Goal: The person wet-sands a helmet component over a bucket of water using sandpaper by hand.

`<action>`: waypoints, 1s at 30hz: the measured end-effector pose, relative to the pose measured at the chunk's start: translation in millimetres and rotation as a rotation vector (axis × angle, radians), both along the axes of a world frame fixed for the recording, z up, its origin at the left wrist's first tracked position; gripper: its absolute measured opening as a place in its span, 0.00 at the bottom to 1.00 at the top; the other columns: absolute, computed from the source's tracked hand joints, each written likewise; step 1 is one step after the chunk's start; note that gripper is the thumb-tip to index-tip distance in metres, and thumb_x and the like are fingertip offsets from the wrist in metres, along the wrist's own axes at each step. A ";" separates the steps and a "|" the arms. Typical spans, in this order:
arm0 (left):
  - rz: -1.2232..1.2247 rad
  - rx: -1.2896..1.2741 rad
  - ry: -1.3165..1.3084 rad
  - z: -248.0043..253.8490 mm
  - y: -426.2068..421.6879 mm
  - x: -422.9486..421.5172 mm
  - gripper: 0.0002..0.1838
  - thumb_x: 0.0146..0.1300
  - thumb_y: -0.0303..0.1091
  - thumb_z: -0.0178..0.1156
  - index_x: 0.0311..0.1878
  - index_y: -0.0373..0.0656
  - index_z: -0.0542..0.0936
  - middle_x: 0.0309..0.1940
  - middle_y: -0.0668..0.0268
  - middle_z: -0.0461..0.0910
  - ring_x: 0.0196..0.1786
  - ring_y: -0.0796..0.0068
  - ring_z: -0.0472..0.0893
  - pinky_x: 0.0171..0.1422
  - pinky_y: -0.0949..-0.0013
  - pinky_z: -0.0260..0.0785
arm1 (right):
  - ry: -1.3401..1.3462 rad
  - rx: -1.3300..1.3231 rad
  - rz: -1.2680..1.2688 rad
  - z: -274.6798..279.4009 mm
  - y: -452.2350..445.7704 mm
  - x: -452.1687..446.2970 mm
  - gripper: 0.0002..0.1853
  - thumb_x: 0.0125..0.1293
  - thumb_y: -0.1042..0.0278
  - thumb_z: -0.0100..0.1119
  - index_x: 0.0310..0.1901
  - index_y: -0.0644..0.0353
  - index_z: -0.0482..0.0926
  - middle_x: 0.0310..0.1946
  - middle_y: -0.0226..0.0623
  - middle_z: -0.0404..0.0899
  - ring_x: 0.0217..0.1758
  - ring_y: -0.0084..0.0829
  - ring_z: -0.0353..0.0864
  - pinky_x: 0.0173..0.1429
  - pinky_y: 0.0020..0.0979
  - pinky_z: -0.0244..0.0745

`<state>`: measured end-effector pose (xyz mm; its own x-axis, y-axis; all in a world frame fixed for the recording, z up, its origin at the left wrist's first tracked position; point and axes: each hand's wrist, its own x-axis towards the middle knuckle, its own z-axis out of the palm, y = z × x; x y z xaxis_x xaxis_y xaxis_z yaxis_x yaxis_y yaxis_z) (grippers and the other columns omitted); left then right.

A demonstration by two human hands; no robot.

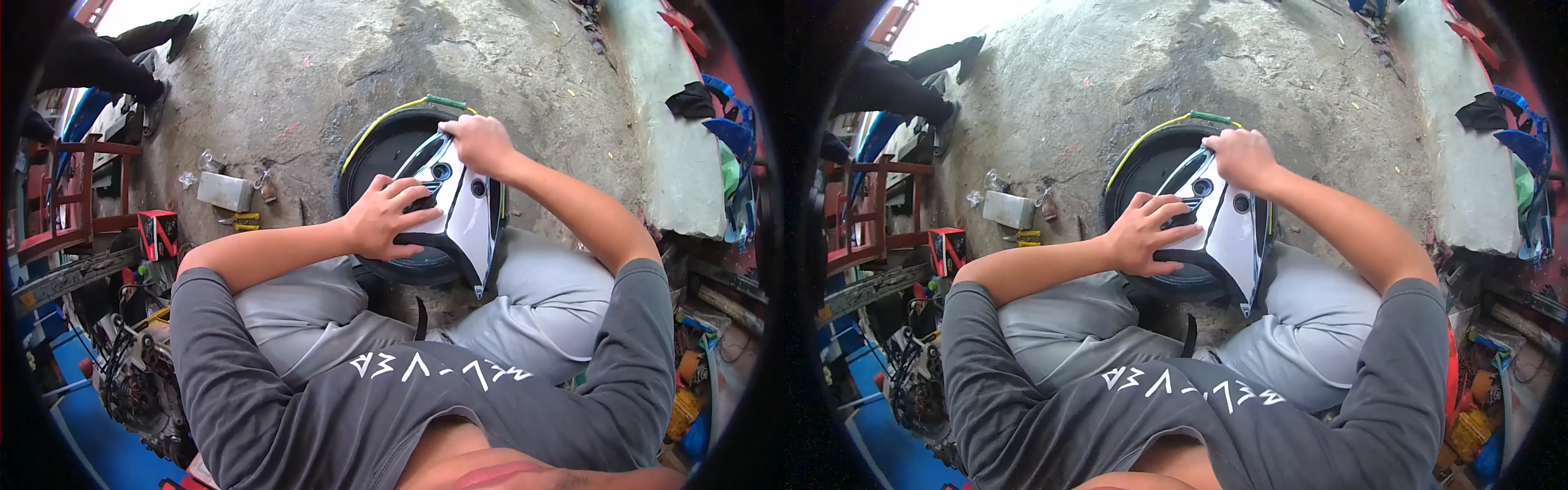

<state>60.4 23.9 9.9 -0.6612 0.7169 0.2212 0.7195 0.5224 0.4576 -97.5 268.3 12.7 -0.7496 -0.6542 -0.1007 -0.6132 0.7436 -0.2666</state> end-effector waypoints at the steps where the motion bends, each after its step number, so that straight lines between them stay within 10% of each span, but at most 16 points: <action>1: -0.003 0.001 0.007 -0.7 -0.4 -1.6 0.43 0.55 0.56 0.78 0.76 0.62 0.80 0.70 0.59 0.74 0.76 0.53 0.73 0.68 0.46 0.65 | 0.028 -0.019 0.047 -2.0 -3.8 3.7 0.19 0.69 0.67 0.60 0.58 0.49 0.92 0.43 0.44 0.91 0.48 0.48 0.93 0.52 0.51 0.85; 30: -0.007 0.025 -0.027 -4.8 -1.8 -2.0 0.43 0.55 0.57 0.80 0.75 0.63 0.80 0.70 0.60 0.74 0.75 0.54 0.73 0.69 0.45 0.65 | 0.041 -0.062 0.055 -1.5 -6.5 8.8 0.19 0.68 0.71 0.58 0.56 0.57 0.92 0.41 0.49 0.91 0.44 0.52 0.91 0.52 0.52 0.85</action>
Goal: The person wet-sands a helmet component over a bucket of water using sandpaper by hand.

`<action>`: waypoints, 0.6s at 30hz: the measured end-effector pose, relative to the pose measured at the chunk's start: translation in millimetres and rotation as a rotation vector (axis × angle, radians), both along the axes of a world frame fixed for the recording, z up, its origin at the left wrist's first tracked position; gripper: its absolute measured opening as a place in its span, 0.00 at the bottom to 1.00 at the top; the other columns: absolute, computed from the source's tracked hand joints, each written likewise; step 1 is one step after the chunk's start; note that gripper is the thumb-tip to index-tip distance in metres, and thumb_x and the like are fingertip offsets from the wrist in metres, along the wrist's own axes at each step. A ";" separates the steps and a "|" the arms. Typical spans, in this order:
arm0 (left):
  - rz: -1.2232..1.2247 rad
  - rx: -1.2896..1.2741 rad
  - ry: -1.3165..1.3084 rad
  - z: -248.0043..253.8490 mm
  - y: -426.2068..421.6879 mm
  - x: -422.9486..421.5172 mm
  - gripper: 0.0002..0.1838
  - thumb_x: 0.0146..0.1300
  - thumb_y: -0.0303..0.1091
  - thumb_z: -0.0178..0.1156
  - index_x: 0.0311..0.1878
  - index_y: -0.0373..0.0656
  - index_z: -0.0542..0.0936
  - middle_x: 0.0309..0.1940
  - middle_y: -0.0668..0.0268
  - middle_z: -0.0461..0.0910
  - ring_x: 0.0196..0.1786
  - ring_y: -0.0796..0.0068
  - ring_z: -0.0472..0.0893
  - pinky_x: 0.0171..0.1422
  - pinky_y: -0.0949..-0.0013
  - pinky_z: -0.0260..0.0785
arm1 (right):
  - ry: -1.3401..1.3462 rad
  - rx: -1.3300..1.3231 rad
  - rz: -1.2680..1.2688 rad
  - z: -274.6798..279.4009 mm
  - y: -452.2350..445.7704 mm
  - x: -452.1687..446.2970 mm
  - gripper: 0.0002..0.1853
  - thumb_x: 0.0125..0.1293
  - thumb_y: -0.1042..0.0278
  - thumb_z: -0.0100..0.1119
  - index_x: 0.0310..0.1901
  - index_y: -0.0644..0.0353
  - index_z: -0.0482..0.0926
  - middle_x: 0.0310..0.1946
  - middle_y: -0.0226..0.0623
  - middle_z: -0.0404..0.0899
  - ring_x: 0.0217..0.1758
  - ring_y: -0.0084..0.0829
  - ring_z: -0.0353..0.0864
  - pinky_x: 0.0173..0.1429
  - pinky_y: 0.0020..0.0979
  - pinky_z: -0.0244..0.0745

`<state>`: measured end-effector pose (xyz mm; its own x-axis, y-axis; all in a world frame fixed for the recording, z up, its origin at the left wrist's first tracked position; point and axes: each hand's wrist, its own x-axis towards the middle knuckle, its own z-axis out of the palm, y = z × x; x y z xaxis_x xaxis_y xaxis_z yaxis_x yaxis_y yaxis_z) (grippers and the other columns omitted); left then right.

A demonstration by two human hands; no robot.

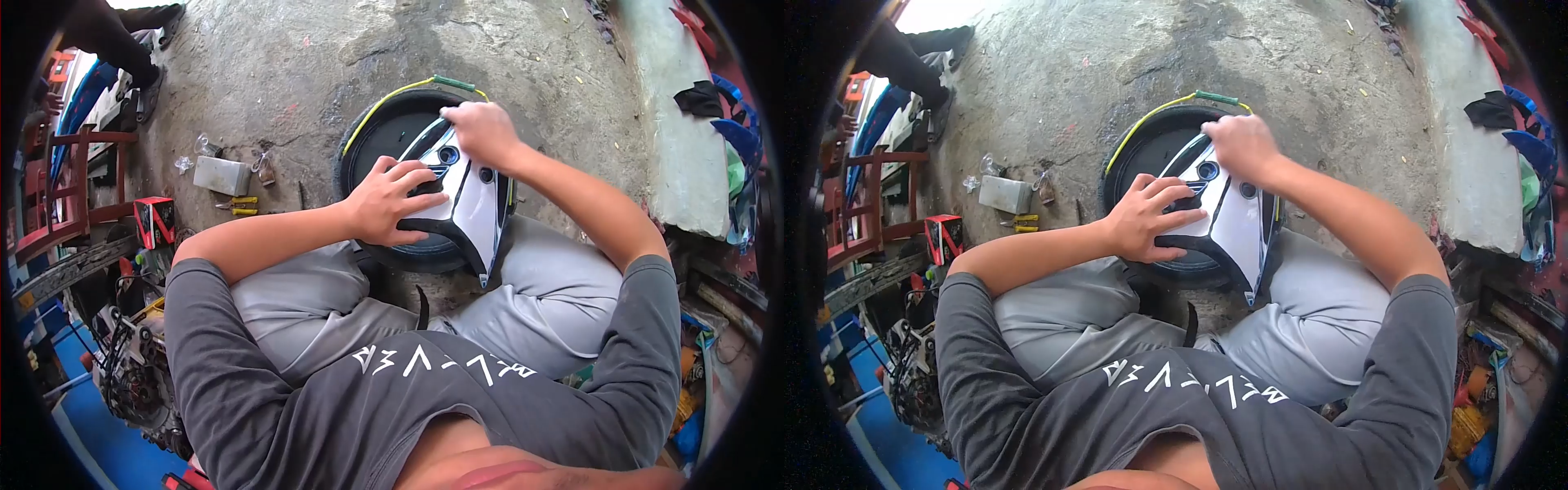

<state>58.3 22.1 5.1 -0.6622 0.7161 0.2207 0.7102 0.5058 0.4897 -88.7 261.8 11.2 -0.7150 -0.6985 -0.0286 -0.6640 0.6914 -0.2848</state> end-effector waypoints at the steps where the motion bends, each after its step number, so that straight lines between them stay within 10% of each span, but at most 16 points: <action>1: -0.006 -0.003 0.004 -0.1 0.3 -0.3 0.43 0.55 0.57 0.80 0.76 0.63 0.80 0.70 0.60 0.74 0.75 0.54 0.73 0.69 0.45 0.65 | -0.015 -0.021 0.068 -0.1 -6.8 7.3 0.19 0.68 0.72 0.57 0.56 0.57 0.91 0.42 0.50 0.91 0.45 0.52 0.91 0.52 0.53 0.85; 18: 0.010 -0.009 0.016 1.9 0.8 0.9 0.41 0.55 0.57 0.78 0.74 0.61 0.81 0.69 0.60 0.76 0.74 0.55 0.74 0.68 0.47 0.64 | -0.033 -0.052 0.042 -9.4 9.0 -9.0 0.16 0.69 0.67 0.60 0.54 0.52 0.93 0.41 0.46 0.92 0.45 0.50 0.92 0.51 0.53 0.85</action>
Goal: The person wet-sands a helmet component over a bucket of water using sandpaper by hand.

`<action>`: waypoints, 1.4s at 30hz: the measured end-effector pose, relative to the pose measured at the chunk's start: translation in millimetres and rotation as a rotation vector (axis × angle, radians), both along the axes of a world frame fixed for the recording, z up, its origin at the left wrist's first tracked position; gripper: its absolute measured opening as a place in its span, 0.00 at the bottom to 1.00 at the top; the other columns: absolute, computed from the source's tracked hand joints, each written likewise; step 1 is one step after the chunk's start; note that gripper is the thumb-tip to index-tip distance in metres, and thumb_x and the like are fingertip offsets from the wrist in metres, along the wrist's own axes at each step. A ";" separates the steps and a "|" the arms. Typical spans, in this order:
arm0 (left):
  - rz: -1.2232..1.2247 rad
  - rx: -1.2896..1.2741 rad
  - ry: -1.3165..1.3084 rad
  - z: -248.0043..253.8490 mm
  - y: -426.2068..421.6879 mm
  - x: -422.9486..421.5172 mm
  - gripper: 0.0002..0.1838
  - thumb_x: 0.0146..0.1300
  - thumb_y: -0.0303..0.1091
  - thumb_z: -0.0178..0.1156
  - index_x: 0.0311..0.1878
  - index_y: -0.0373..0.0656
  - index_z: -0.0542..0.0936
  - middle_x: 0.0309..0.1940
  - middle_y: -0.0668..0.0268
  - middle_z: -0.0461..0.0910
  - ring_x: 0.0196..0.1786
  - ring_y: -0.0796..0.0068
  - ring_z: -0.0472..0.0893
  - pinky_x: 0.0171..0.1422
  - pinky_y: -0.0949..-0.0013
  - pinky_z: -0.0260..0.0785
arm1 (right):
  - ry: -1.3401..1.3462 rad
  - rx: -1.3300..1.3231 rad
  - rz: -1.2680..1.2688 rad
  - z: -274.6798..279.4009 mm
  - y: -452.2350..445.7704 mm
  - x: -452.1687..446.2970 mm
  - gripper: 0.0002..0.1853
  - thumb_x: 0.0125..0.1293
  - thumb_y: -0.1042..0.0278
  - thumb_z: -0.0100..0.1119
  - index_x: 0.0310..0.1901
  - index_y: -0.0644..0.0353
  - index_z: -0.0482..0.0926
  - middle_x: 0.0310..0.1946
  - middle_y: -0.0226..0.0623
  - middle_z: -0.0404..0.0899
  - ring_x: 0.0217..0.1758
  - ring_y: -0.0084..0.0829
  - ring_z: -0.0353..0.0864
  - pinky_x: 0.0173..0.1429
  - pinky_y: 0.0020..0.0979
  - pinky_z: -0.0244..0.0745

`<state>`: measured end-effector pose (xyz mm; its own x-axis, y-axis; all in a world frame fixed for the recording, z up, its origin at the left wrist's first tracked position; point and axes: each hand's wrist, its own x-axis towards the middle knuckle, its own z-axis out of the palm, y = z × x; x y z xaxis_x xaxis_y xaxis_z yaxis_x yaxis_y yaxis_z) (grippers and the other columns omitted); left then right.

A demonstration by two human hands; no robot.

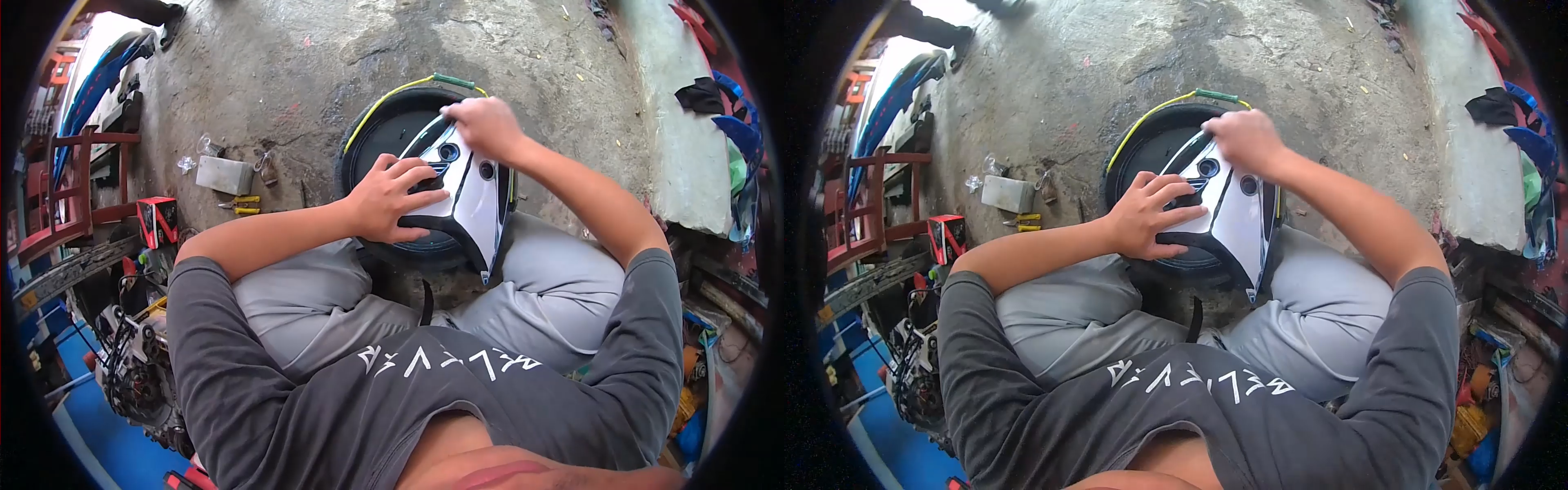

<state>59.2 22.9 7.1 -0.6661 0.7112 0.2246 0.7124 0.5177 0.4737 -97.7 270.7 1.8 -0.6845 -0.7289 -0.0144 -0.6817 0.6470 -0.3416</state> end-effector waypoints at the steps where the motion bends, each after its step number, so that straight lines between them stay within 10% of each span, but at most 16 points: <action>1: 0.002 0.010 0.009 1.4 0.2 0.1 0.41 0.55 0.57 0.78 0.74 0.61 0.81 0.69 0.60 0.75 0.74 0.55 0.74 0.68 0.47 0.64 | -0.024 -0.003 -0.053 -1.4 5.1 -5.8 0.17 0.69 0.68 0.60 0.54 0.52 0.93 0.41 0.47 0.92 0.45 0.50 0.92 0.51 0.54 0.85; 9: -0.019 0.000 0.019 0.3 0.0 -2.9 0.41 0.55 0.57 0.78 0.74 0.61 0.81 0.69 0.60 0.75 0.74 0.54 0.74 0.69 0.47 0.64 | 0.093 0.024 0.212 6.7 -15.7 28.4 0.14 0.66 0.66 0.61 0.51 0.55 0.90 0.36 0.41 0.91 0.40 0.45 0.93 0.45 0.50 0.83; 42: -0.017 -0.038 -0.027 7.7 1.8 -1.7 0.42 0.56 0.58 0.78 0.76 0.61 0.80 0.69 0.59 0.75 0.75 0.52 0.73 0.71 0.42 0.64 | 0.040 -0.029 -0.057 1.8 -7.2 9.1 0.16 0.68 0.64 0.62 0.54 0.53 0.91 0.36 0.46 0.91 0.43 0.48 0.94 0.48 0.51 0.86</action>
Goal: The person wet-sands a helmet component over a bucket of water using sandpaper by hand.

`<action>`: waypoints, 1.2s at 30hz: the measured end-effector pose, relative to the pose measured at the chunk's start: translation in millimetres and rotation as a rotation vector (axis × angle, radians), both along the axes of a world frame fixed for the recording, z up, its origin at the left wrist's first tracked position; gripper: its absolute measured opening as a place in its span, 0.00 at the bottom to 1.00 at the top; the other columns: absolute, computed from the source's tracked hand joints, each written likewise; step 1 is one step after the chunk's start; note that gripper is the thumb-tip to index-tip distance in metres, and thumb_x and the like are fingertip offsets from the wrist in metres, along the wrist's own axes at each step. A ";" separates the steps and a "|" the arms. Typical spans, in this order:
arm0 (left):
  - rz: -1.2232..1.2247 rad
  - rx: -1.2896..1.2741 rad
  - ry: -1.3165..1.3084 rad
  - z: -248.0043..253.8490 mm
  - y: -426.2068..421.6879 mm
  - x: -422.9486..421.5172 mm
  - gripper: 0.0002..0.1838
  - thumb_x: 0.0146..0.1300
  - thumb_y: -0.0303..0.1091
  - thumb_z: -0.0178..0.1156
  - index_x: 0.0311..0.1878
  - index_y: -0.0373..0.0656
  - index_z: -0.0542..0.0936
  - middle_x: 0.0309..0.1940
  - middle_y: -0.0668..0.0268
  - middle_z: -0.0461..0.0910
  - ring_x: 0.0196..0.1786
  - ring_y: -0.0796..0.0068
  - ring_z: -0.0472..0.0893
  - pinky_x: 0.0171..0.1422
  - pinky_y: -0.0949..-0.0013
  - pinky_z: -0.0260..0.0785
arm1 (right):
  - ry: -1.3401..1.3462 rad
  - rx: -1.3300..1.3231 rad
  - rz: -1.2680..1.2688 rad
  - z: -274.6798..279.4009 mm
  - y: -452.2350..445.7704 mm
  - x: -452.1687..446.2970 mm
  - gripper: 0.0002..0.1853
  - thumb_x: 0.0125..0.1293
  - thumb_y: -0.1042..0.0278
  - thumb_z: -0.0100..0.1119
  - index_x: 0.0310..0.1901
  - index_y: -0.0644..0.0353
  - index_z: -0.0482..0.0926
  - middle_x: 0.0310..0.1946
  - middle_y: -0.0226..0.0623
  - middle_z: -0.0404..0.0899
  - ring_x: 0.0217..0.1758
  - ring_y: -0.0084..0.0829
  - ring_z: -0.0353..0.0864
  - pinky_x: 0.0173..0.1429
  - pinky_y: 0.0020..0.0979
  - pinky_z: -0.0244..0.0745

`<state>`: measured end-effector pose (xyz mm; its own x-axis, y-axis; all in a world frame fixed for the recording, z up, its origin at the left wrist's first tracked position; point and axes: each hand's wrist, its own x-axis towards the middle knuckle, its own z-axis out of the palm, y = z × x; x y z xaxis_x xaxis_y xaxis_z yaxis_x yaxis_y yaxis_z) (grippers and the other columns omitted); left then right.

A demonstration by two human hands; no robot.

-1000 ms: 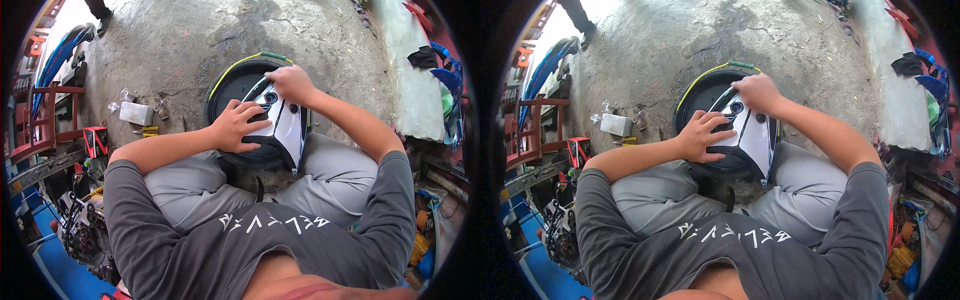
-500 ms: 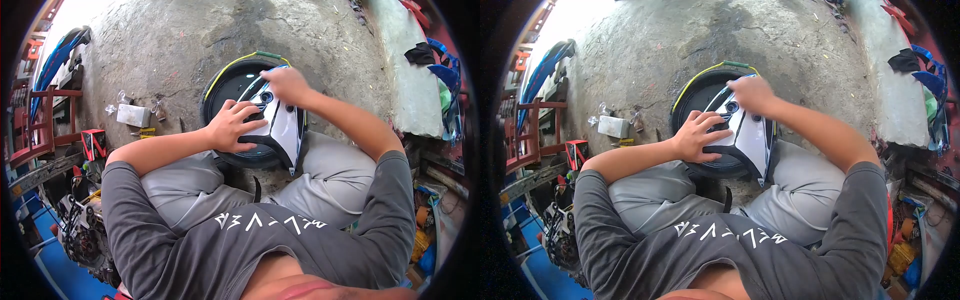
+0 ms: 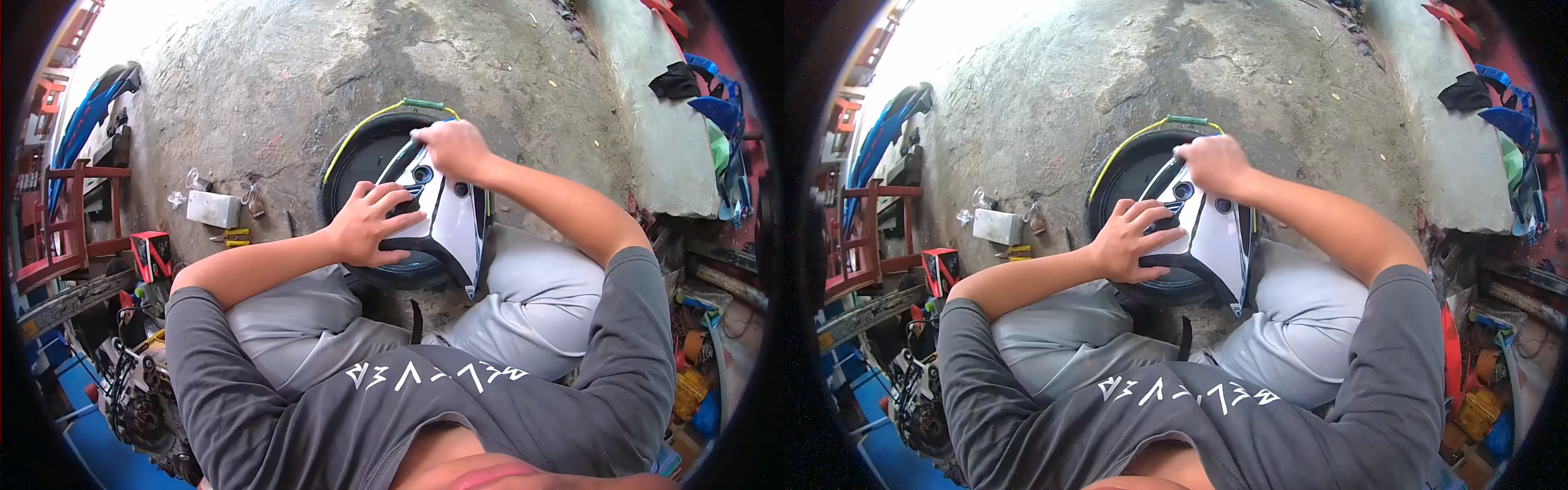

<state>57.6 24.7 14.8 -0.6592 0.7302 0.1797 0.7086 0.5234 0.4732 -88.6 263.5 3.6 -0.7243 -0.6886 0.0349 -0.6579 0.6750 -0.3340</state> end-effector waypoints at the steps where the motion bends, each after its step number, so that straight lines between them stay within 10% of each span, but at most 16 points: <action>1: 0.002 -0.001 -0.002 0.1 0.5 -0.1 0.42 0.57 0.58 0.77 0.76 0.61 0.79 0.69 0.59 0.74 0.75 0.53 0.73 0.71 0.42 0.64 | -0.037 0.061 -0.074 6.1 4.1 -3.0 0.14 0.67 0.66 0.61 0.50 0.55 0.91 0.36 0.47 0.91 0.44 0.48 0.94 0.48 0.52 0.86; 25: 0.005 0.010 0.016 -0.6 1.3 -0.1 0.43 0.54 0.56 0.79 0.75 0.62 0.81 0.69 0.58 0.75 0.75 0.51 0.73 0.70 0.44 0.64 | 0.119 0.122 0.079 -1.0 -1.1 4.1 0.07 0.65 0.66 0.62 0.40 0.56 0.87 0.34 0.43 0.90 0.42 0.44 0.94 0.47 0.47 0.83; 36: 0.001 0.002 0.014 -0.5 1.2 0.1 0.43 0.54 0.56 0.80 0.75 0.62 0.80 0.69 0.58 0.74 0.75 0.51 0.73 0.71 0.44 0.64 | 0.093 0.134 0.097 -2.1 1.8 2.5 0.18 0.68 0.66 0.61 0.57 0.55 0.89 0.37 0.42 0.90 0.43 0.45 0.93 0.48 0.46 0.84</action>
<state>57.7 25.9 14.3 -0.6572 0.7293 0.1901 0.7148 0.5233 0.4639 -86.1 265.3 1.5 -0.6521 -0.7581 0.0018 -0.7458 0.6412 -0.1806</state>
